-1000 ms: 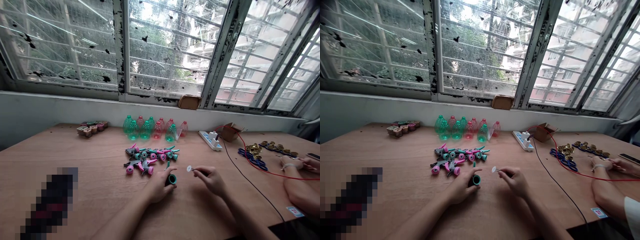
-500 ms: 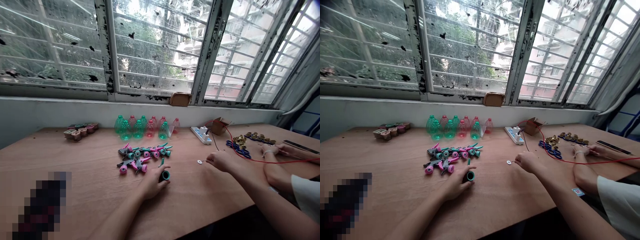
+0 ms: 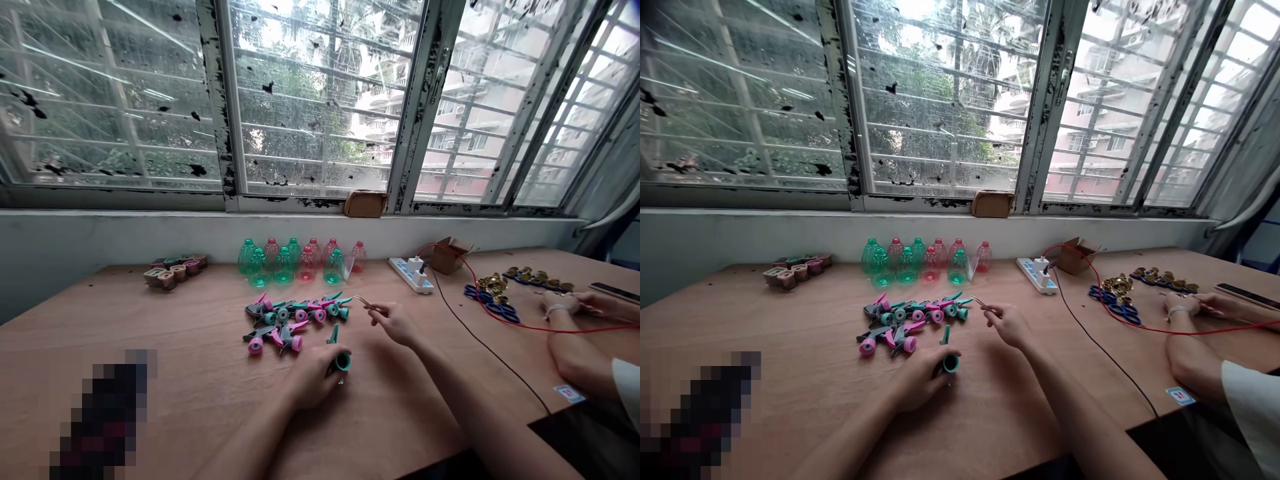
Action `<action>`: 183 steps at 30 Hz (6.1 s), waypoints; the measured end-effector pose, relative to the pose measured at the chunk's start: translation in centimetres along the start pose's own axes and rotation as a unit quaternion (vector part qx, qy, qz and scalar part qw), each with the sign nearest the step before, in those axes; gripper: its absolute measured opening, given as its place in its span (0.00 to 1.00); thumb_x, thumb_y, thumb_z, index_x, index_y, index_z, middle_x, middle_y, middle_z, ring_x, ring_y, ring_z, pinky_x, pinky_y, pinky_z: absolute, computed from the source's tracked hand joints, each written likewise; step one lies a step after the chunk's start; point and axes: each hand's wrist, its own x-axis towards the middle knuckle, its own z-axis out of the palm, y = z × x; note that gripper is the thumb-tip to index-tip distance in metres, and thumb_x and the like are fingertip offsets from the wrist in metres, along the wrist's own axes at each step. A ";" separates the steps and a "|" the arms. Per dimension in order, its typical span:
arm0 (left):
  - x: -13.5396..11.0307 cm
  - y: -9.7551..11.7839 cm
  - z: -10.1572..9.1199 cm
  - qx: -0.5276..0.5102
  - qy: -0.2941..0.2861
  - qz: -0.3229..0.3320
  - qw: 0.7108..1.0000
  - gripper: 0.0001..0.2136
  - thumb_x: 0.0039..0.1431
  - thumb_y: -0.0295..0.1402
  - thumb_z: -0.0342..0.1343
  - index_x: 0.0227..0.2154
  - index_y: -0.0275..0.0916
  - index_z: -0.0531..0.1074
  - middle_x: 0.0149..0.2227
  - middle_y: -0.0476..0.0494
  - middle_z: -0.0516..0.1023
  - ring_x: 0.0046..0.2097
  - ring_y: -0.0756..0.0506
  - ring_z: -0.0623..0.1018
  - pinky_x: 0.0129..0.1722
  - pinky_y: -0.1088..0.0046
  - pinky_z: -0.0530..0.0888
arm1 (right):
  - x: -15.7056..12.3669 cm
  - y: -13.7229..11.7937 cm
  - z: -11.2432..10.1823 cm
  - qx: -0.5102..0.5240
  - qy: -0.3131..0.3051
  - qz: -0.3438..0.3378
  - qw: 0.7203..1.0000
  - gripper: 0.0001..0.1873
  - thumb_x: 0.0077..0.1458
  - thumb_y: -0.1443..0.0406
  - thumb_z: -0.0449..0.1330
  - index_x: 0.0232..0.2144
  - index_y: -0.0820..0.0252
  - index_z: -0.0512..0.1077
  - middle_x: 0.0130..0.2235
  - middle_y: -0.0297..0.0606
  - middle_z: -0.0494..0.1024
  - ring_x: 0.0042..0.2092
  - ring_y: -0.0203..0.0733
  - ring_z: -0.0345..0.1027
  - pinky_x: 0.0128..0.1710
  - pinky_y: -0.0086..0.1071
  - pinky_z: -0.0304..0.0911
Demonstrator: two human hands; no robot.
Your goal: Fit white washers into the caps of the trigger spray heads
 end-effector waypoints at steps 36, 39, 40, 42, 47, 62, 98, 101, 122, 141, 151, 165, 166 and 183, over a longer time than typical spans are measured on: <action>-4.2 -6.1 -12.1 0.140 -0.035 -0.175 0.974 0.10 0.51 0.35 0.54 0.35 0.46 0.78 0.38 0.48 0.75 0.40 0.44 0.73 0.37 0.74 0.67 | -0.2 0.5 5.4 0.076 0.011 -0.069 0.995 0.18 0.57 0.56 0.52 0.31 0.62 0.77 0.27 0.37 0.78 0.30 0.41 0.69 0.30 0.28 0.60; -3.5 -4.2 -11.8 0.082 -0.013 -0.131 0.988 0.09 0.51 0.37 0.56 0.33 0.43 0.77 0.34 0.49 0.75 0.36 0.47 0.72 0.34 0.76 0.67 | -0.2 0.5 5.4 0.084 0.012 -0.065 0.994 0.18 0.57 0.56 0.53 0.33 0.62 0.77 0.26 0.37 0.77 0.29 0.41 0.68 0.29 0.28 0.59; -3.1 -3.5 -11.2 0.064 -0.004 -0.106 0.992 0.09 0.51 0.36 0.56 0.34 0.42 0.76 0.33 0.49 0.75 0.35 0.48 0.72 0.35 0.76 0.67 | -0.2 0.5 5.4 0.090 0.015 -0.064 0.994 0.18 0.57 0.56 0.53 0.34 0.62 0.77 0.26 0.37 0.77 0.29 0.40 0.68 0.28 0.28 0.59; -2.1 -2.2 -9.2 0.024 0.020 -0.062 0.998 0.09 0.49 0.32 0.57 0.34 0.39 0.75 0.32 0.49 0.74 0.33 0.49 0.71 0.33 0.77 0.66 | -0.2 0.5 5.4 0.102 0.024 -0.062 0.993 0.18 0.56 0.56 0.53 0.37 0.62 0.77 0.26 0.36 0.76 0.28 0.39 0.66 0.28 0.28 0.58; 0.1 -0.3 -2.1 -0.006 -0.001 0.002 1.000 0.10 0.45 0.26 0.56 0.34 0.37 0.73 0.32 0.48 0.75 0.32 0.50 0.71 0.32 0.77 0.65 | -0.4 0.5 5.3 0.125 0.039 -0.070 0.989 0.20 0.57 0.54 0.53 0.40 0.62 0.75 0.22 0.32 0.70 0.24 0.36 0.61 0.25 0.27 0.56; -0.3 -1.2 -0.8 0.025 -0.053 -0.066 0.996 0.14 0.53 0.42 0.58 0.40 0.42 0.76 0.27 0.50 0.76 0.28 0.50 0.70 0.27 0.76 0.60 | -5.0 -3.7 0.6 -0.089 -0.054 -0.229 0.968 0.17 0.63 0.58 0.49 0.43 0.53 0.76 0.39 0.41 0.80 0.37 0.42 0.73 0.35 0.30 0.62; 0.0 -1.5 -1.0 0.010 -0.121 -0.041 0.992 0.16 0.54 0.36 0.56 0.46 0.47 0.75 0.35 0.49 0.79 0.35 0.47 0.74 0.31 0.78 0.63 | -6.3 -5.9 -1.3 -0.221 -0.178 -0.242 0.928 0.21 0.60 0.57 0.52 0.20 0.54 0.75 0.22 0.35 0.76 0.22 0.35 0.62 0.26 0.32 0.42; 0.1 -1.5 -1.0 0.003 -0.121 -0.040 0.992 0.15 0.55 0.36 0.55 0.46 0.46 0.75 0.34 0.49 0.78 0.34 0.48 0.73 0.30 0.77 0.63 | -6.4 -5.5 -1.4 -0.175 -0.193 -0.220 0.940 0.20 0.61 0.56 0.51 0.24 0.54 0.77 0.21 0.35 0.75 0.22 0.34 0.60 0.26 0.31 0.44; 0.0 -1.6 -0.6 -0.024 -0.091 -0.048 0.994 0.12 0.55 0.35 0.55 0.42 0.43 0.73 0.32 0.51 0.76 0.32 0.50 0.71 0.31 0.77 0.62 | -8.7 -4.1 2.2 0.053 -0.118 -0.112 0.985 0.23 0.60 0.55 0.51 0.23 0.61 0.76 0.21 0.36 0.74 0.22 0.34 0.60 0.24 0.27 0.51; 0.0 -1.5 -0.6 -0.026 -0.078 -0.048 0.995 0.09 0.55 0.37 0.56 0.39 0.42 0.74 0.34 0.50 0.78 0.34 0.49 0.72 0.32 0.77 0.62 | -8.5 -4.5 3.2 0.087 -0.100 -0.123 0.984 0.18 0.60 0.60 0.53 0.24 0.62 0.76 0.22 0.35 0.75 0.24 0.35 0.65 0.26 0.26 0.56; -0.1 -1.5 -0.7 -0.029 -0.076 -0.047 0.996 0.09 0.55 0.37 0.56 0.39 0.43 0.73 0.34 0.51 0.77 0.34 0.49 0.72 0.31 0.78 0.62 | -8.5 -4.8 3.4 0.114 -0.096 -0.111 0.983 0.15 0.59 0.61 0.54 0.30 0.61 0.79 0.25 0.35 0.78 0.27 0.36 0.68 0.27 0.26 0.58; 0.0 -1.4 -0.7 -0.028 -0.080 -0.052 0.995 0.10 0.54 0.36 0.56 0.39 0.41 0.73 0.35 0.49 0.77 0.34 0.49 0.72 0.33 0.78 0.64 | -7.7 -1.6 -0.6 0.048 -0.043 -0.061 0.996 0.17 0.57 0.56 0.55 0.29 0.61 0.78 0.26 0.36 0.77 0.27 0.37 0.67 0.26 0.27 0.58; 0.0 -1.4 -0.7 -0.027 -0.080 -0.052 0.995 0.10 0.54 0.36 0.56 0.39 0.41 0.73 0.35 0.49 0.77 0.35 0.48 0.72 0.33 0.78 0.64 | -7.5 -0.6 -1.8 0.010 -0.028 -0.055 0.998 0.17 0.56 0.55 0.55 0.31 0.60 0.78 0.26 0.36 0.77 0.27 0.38 0.67 0.26 0.27 0.58; 0.2 -1.0 -1.0 -0.021 -0.086 -0.054 0.995 0.09 0.55 0.37 0.54 0.37 0.40 0.74 0.34 0.48 0.77 0.35 0.48 0.72 0.34 0.77 0.64 | -4.3 6.3 -9.2 -0.393 -0.054 0.104 0.912 0.15 0.56 0.56 0.55 0.33 0.53 0.80 0.34 0.46 0.80 0.36 0.48 0.73 0.29 0.32 0.57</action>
